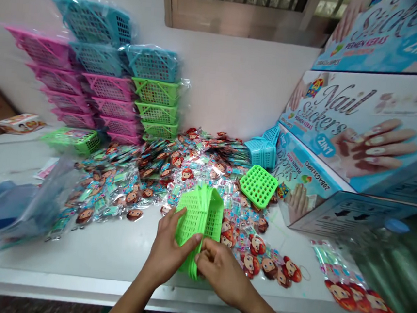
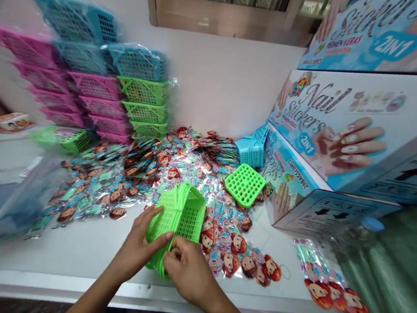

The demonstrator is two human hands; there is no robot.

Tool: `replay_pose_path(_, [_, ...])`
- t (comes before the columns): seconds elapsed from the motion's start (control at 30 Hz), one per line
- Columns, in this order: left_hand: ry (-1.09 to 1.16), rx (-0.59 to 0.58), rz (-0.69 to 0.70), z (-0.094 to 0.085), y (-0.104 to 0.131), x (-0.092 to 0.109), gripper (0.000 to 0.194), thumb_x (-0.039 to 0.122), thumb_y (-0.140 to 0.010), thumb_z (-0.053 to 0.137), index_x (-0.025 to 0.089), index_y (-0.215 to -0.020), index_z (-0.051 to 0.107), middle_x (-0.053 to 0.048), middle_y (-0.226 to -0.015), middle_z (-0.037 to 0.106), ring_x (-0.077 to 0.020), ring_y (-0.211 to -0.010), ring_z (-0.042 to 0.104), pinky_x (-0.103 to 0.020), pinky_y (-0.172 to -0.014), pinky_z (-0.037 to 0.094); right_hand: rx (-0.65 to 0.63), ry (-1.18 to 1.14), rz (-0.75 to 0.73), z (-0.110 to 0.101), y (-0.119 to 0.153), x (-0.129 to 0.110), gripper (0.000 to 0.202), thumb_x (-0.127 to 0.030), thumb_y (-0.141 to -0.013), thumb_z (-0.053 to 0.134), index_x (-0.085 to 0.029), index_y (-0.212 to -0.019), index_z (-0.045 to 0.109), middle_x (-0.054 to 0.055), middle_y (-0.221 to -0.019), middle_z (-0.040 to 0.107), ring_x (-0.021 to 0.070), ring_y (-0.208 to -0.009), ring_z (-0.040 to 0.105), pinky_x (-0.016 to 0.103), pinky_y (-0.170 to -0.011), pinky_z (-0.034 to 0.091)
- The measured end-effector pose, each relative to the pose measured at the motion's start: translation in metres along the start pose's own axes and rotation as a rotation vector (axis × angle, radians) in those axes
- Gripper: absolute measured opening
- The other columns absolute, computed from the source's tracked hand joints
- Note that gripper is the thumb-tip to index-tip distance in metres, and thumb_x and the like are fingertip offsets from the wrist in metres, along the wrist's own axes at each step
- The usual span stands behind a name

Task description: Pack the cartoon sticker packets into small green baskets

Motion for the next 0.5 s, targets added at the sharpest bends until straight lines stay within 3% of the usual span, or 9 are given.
replay_pose_path(0.07, [0.008,-0.026,-0.047,0.006,-0.004,-0.008,0.069,0.048,-0.071,0.064,0.022,-0.131,0.044,-0.014,-0.144,0.03,-0.0316,-0.136,0.02,-0.053,-0.109,0.02,-0.02,0.068,-0.007,0.004,0.0,0.004,0.016,-0.021,-0.079,0.047,-0.019,-0.063,0.042,-0.007,-0.052,0.04,0.0079,-0.049,0.036,0.02,-0.047,0.026])
replay_pose_path(0.17, [0.11,-0.051,-0.116,0.011,-0.006,-0.018,0.062,0.045,-0.072,0.064,0.022,-0.127,0.047,-0.014,-0.144,0.026,-0.0313,-0.137,0.019,-0.051,-0.108,0.022,-0.054,0.077,0.01,0.009,-0.001,0.011,0.014,-0.019,-0.079,0.044,-0.019,-0.065,0.043,-0.007,-0.053,0.04,0.0081,-0.048,0.036,0.021,-0.047,0.025])
replay_pose_path(0.3, [0.206,0.015,-0.129,0.003,-0.008,-0.02,0.056,0.039,-0.067,0.069,0.021,-0.117,0.051,-0.012,-0.13,0.043,-0.0296,-0.128,0.036,-0.048,-0.106,0.028,-0.043,0.135,0.005,0.009,-0.001,0.01,0.011,-0.016,-0.075,0.043,-0.019,-0.065,0.042,-0.007,-0.053,0.038,0.0079,-0.049,0.034,0.02,-0.046,0.023])
replay_pose_path(0.4, [0.342,0.017,-0.183,0.005,-0.011,-0.024,0.065,0.036,-0.062,0.072,0.02,-0.119,0.046,-0.01,-0.116,0.054,-0.0273,-0.112,0.052,-0.044,-0.098,0.038,-0.018,0.215,-0.008,0.008,0.0,0.005,0.013,-0.015,-0.073,0.043,-0.019,-0.062,0.038,-0.007,-0.053,0.037,0.0074,-0.049,0.034,0.02,-0.046,0.022])
replay_pose_path(0.5, [0.44,0.006,-0.241,0.008,-0.014,-0.028,0.077,0.03,-0.061,0.072,0.019,-0.128,0.036,-0.011,-0.115,0.056,-0.0264,-0.107,0.055,-0.041,-0.095,0.041,0.021,0.285,-0.029,0.006,0.001,-0.001,0.017,-0.014,-0.072,0.043,-0.02,-0.06,0.033,-0.008,-0.05,0.035,0.0068,-0.047,0.034,0.02,-0.045,0.021])
Point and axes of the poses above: each hand's wrist, its own y-axis away from the middle knuckle, its own z-axis out of the palm, x = y × z, the point moved 10 cm from there along -y, towards the middle knuckle
